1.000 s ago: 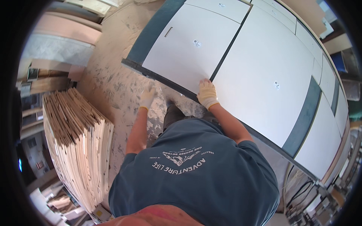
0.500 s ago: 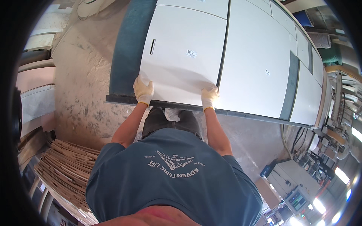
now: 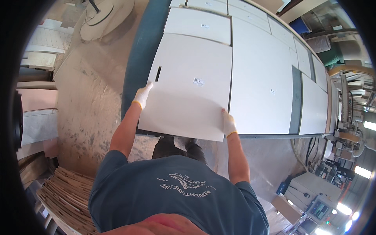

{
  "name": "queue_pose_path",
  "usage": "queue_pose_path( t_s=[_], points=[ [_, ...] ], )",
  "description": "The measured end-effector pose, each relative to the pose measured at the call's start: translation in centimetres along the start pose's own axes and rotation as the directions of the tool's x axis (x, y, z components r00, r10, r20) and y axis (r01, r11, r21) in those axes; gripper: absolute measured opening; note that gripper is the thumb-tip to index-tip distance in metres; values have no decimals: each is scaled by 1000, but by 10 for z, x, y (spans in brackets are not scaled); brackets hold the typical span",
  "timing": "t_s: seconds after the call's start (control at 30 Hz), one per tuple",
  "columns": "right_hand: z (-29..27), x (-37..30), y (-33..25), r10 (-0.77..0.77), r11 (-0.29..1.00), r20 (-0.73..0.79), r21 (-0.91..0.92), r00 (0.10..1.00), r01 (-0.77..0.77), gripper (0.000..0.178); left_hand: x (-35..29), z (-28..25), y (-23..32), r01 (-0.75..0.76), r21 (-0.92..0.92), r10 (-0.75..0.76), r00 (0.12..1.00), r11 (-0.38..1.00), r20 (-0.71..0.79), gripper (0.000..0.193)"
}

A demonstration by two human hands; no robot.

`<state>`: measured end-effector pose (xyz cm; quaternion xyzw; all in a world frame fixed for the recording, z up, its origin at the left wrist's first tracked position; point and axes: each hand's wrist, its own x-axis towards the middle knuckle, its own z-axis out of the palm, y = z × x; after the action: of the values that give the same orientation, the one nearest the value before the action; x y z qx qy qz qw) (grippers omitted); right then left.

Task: The person wipes the surface of white panels with a cloth, then repeatedly picks up panels from a table and stacks them on the floor. The person handles the panels one at a time and places them in a growing pile.

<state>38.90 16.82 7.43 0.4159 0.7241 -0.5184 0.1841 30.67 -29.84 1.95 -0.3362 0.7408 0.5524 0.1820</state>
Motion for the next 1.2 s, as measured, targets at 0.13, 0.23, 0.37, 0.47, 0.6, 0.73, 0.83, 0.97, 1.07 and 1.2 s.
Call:
queue_pose_path(
  t_s=[0.13, 0.23, 0.37, 0.47, 0.6, 0.73, 0.83, 0.97, 1.07, 1.2],
  points=[
    [-6, -26, -7, -57, 978, -107, -205, 993, 34, 66, -27, 7, -21, -113, 213, 138, 984, 971, -109, 79],
    [-37, -31, -12, -204, 942, -77, -285, 976, 175, 59, -95, 9, -35, -53, 19, 56, 967, 998, -248, 70],
    [-75, -13, -30, -429, 900, 72, -46, 900, 433, 50, -208, 25, -25, -364, 14, 320, 799, 931, -510, 59],
    [-93, -1, -50, -664, 747, 145, 181, 734, 640, 48, -310, 51, -13, -373, -266, 106, 732, 889, -673, 47],
    [-106, -22, -63, -744, 668, 436, 455, 506, 589, 42, -472, 103, -23, -676, -449, 19, 565, 585, -825, 32],
    [-110, -76, -37, -678, 704, 663, 463, 317, 538, 47, -620, 166, -70, -711, -469, -249, 399, 524, -882, 34],
    [-112, -118, 6, -589, 718, 803, 466, 93, 517, 57, -715, 227, -124, -560, -409, -391, 159, 720, -906, 37],
    [-134, -163, 94, -357, 742, 907, 422, -224, 521, 67, -829, 344, -206, -508, -378, -512, -150, 774, -846, 41],
    [-170, -199, 181, -188, 750, 948, 308, -257, 585, 65, -916, 449, -269, -474, -545, -681, -178, 692, -710, 52],
    [-230, -250, 315, 208, 794, 921, 37, -329, 606, 59, -1025, 588, -334, -383, -682, -778, -390, 624, -493, 55]
  ],
)
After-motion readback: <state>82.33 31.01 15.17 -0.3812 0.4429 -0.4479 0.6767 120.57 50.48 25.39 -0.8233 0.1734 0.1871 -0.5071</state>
